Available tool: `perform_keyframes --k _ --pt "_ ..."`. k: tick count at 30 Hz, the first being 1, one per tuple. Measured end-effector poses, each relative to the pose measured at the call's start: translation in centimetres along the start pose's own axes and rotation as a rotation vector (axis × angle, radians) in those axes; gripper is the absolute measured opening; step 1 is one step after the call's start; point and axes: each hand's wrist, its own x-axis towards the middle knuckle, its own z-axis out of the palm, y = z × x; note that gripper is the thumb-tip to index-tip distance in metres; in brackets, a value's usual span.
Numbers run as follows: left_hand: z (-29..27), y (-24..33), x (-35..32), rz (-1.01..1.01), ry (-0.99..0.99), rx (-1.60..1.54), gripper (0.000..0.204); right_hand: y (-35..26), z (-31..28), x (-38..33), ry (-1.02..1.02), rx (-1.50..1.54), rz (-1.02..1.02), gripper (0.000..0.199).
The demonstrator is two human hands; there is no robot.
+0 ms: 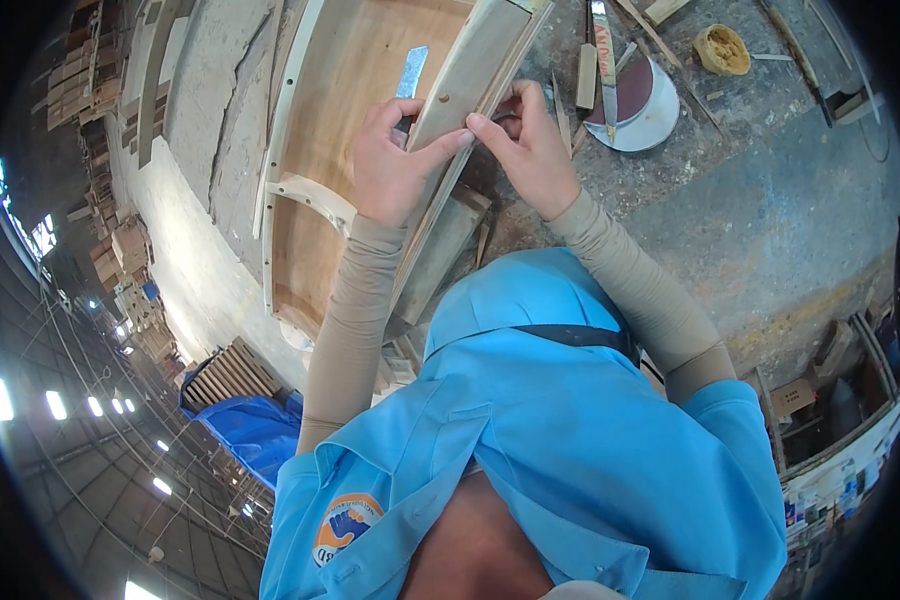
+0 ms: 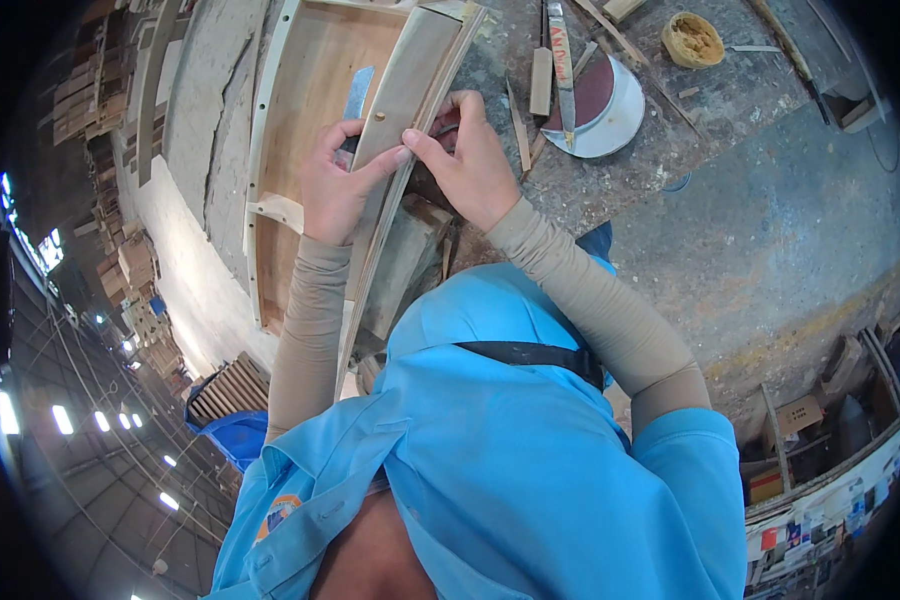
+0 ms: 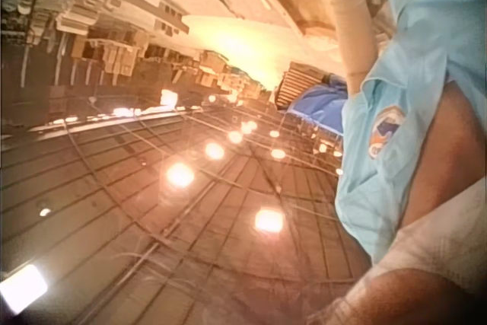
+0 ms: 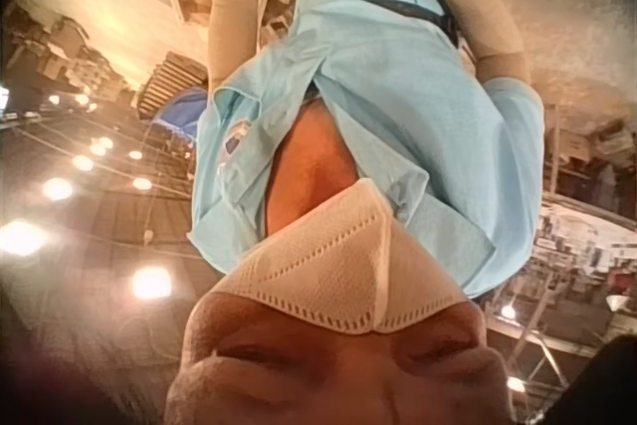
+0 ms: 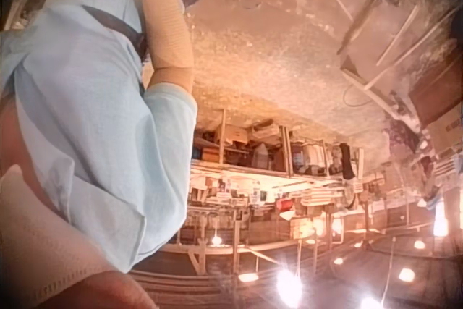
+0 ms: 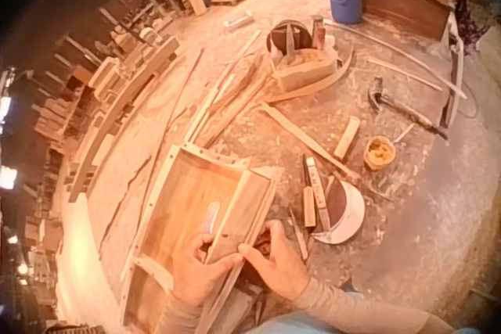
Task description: The person applies glue to a wooden frame and inserts thin wooden strips into the grooves. They use a utility knife to trim the excess length of the strips flush with the frame edges. The person repeats this process for multiple strips along the frame.
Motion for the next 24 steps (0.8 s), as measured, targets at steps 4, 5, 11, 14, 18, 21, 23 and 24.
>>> perform_keyframes --k 4,5,11,14,18,21,23,24 --pt "0.4 -0.2 0.1 -0.009 0.029 -0.086 0.046 0.2 0.2 -0.2 0.042 0.059 -0.004 0.045" --pt "0.3 0.1 0.2 -0.005 0.022 -0.057 0.046 0.2 0.3 -0.2 0.060 0.075 -0.002 0.045" --pt "0.2 -1.2 -0.3 -0.089 -0.043 -0.274 0.041 -1.2 1.6 -0.2 0.030 0.077 0.077 0.044" --pt "0.4 -1.5 -0.3 0.025 0.014 0.020 0.043 0.5 0.5 -0.3 0.039 -0.052 0.050 0.044" --pt "0.3 0.4 0.1 0.116 0.102 -0.013 0.050 -2.1 0.3 -0.2 0.020 0.086 0.078 0.035" --pt "0.4 -0.4 0.0 0.082 0.087 0.002 0.050 -2.4 0.6 0.0 0.022 0.077 0.107 0.036" --pt "0.5 -0.6 -0.2 0.107 0.098 0.048 0.046 -1.2 0.2 0.3 -0.003 0.047 0.114 0.043" --pt "0.4 -1.0 -0.2 0.116 0.089 0.049 0.045 -0.3 0.3 0.4 0.002 0.007 0.083 0.044"
